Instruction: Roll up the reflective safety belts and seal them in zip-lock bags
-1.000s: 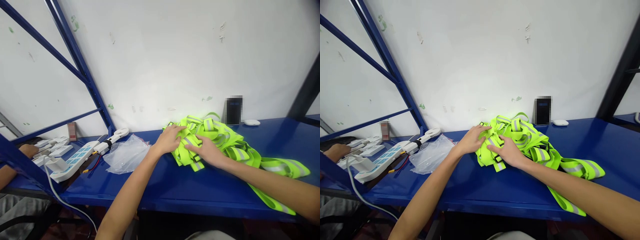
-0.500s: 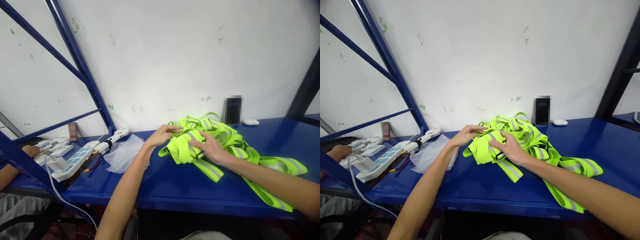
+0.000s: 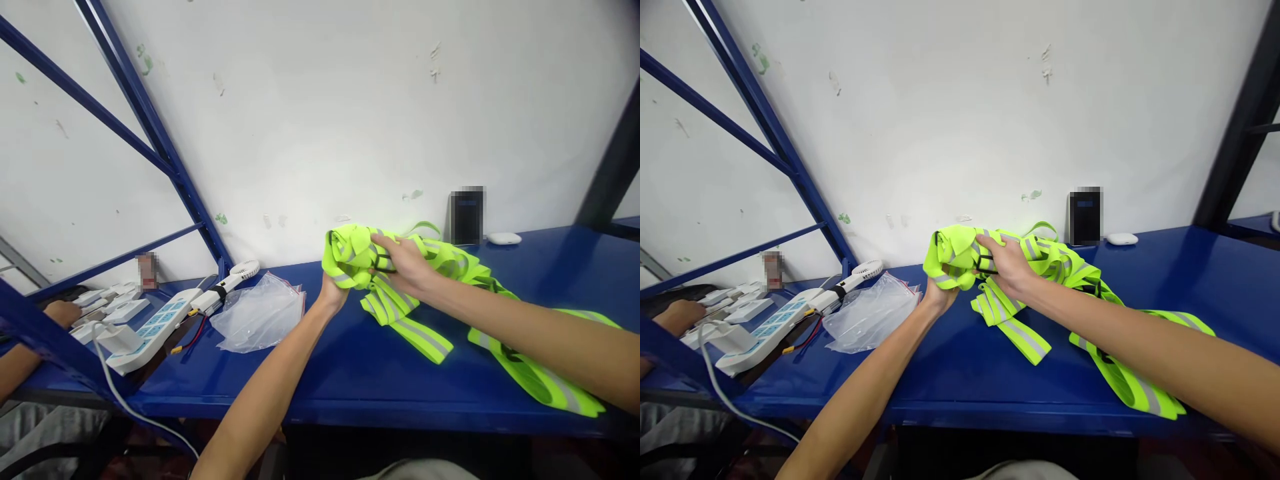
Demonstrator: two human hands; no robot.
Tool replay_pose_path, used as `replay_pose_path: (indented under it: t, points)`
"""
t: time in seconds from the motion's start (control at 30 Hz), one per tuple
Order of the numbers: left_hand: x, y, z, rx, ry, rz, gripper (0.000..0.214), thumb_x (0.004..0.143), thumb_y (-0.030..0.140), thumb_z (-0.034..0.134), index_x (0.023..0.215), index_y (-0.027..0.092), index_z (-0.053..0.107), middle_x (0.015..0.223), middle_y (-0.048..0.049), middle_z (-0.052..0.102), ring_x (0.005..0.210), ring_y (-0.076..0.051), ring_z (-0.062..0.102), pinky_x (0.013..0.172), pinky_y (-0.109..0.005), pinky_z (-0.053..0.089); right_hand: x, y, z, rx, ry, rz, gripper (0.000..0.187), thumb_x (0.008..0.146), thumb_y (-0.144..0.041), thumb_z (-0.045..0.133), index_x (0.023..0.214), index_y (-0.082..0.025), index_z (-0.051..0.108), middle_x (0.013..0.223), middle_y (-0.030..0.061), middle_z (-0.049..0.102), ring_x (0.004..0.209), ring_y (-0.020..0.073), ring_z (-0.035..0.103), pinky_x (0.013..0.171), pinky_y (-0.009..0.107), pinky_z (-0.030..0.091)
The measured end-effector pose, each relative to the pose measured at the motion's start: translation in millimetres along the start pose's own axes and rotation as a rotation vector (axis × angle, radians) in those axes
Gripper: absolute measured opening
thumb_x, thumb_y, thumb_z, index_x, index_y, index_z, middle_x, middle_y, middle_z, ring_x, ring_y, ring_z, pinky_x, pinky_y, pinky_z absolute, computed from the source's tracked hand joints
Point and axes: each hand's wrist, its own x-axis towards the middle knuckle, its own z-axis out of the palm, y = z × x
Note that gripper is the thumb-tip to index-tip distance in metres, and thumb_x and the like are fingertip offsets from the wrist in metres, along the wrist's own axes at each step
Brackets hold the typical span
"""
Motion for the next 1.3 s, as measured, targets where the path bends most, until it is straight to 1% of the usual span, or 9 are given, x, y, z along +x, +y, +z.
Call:
replay_pose_path:
  t: [0.17,0.33,0.43,0.6,0.8,0.93,1.03,1.17,1.3]
  points:
    - [5.0,0.6,3.4,-0.196,-0.106,0.053,0.058,0.091,0.066,0.042,0.121,0.022,0.065,0.127,-0.0062,0.067,0.13,-0.026,0.055,0.106,-0.038,0.047,39.2,18.3,14.5,-0.197,0.124,-0.25,0.029,0.074,-0.042,0.075,0.086,-0.017,0.067,0.082,0.0038,0.072,0.076,0.021,0.067,0.066,0.032,0.055]
    - [3.8,-7.1,7.0,-0.14,0.005,0.135,0.044,0.081,0.043,0.074,0.119,0.022,0.065,0.128,-0.0057,0.067,0.133,-0.024,0.053,0.114,-0.037,0.038,49.5,31.1,16.2,-0.471,0.214,-0.381,0.034,0.077,-0.051,0.068,0.075,-0.018,0.059,0.064,-0.0017,0.06,0.061,0.0155,0.052,0.059,0.029,0.043]
    - [5.2,-9.5,10.8,-0.196,0.094,0.148,0.043,0.08,0.036,0.076,0.118,0.018,0.065,0.123,-0.0082,0.069,0.128,-0.025,0.057,0.113,-0.038,0.04,45.1,31.0,16.7,-0.616,0.212,-0.525,0.036,0.082,-0.051,0.063,0.07,-0.02,0.05,0.06,-0.0041,0.05,0.057,0.0135,0.043,0.058,0.028,0.037]
    - [13.0,-5.7,4.2,-0.244,0.131,0.162,0.047,0.074,0.035,0.081,0.116,0.019,0.065,0.122,-0.0086,0.07,0.126,-0.025,0.059,0.111,-0.039,0.043,35.3,28.1,19.0,-0.717,0.136,-0.702,0.03,0.085,-0.049,0.059,0.081,-0.02,0.052,0.074,0.0005,0.059,0.066,0.0162,0.049,0.066,0.03,0.04]
    - [21.4,-3.9,-16.9,-0.13,0.143,0.237,0.043,0.066,0.032,0.086,0.103,0.018,0.07,0.111,-0.007,0.074,0.118,-0.026,0.064,0.106,-0.039,0.047,28.4,23.2,17.6,-0.894,0.108,-0.554,0.033,0.084,-0.054,0.056,0.083,-0.022,0.05,0.079,0.0043,0.057,0.084,0.0254,0.054,0.079,0.039,0.045]
    - [20.6,-4.5,-16.8,-0.127,0.238,0.279,0.041,0.066,0.029,0.086,0.102,0.016,0.07,0.108,-0.0067,0.074,0.112,-0.024,0.067,0.103,-0.037,0.049,27.3,22.3,17.5,-0.99,0.083,-0.584,0.033,0.086,-0.055,0.054,0.084,-0.022,0.047,0.093,0.0076,0.053,0.099,0.0289,0.05,0.09,0.045,0.043]
    - [18.3,-7.8,-13.8,-0.164,0.3,0.254,0.039,0.069,0.026,0.084,0.104,0.017,0.069,0.111,-0.0062,0.074,0.112,-0.022,0.067,0.102,-0.035,0.049,30.5,26.2,18.6,-0.891,0.025,-0.523,0.036,0.085,-0.055,0.055,0.096,-0.022,0.047,0.104,0.0083,0.051,0.098,0.0255,0.053,0.09,0.043,0.045]
    - [17.9,-10.8,-13.6,-0.196,0.375,0.193,0.032,0.073,0.026,0.081,0.101,0.019,0.068,0.112,-0.0061,0.074,0.116,-0.021,0.065,0.101,-0.033,0.05,35.9,30.1,20.1,-0.626,-0.066,-0.313,0.065,0.079,-0.056,0.064,0.129,-0.026,0.035,0.102,0.0034,0.057,0.089,0.0208,0.058,0.082,0.036,0.048]
    - [18.9,-8.0,-16.7,-0.221,0.46,0.148,0.033,0.07,0.027,0.083,0.098,0.018,0.068,0.107,-0.005,0.074,0.11,-0.021,0.068,0.096,-0.032,0.053,33.2,28.5,19.6,-0.629,-0.254,-0.338,0.07,0.068,-0.045,0.077,0.125,-0.024,0.042,0.1,0.0026,0.061,0.09,0.0209,0.059,0.078,0.032,0.048]
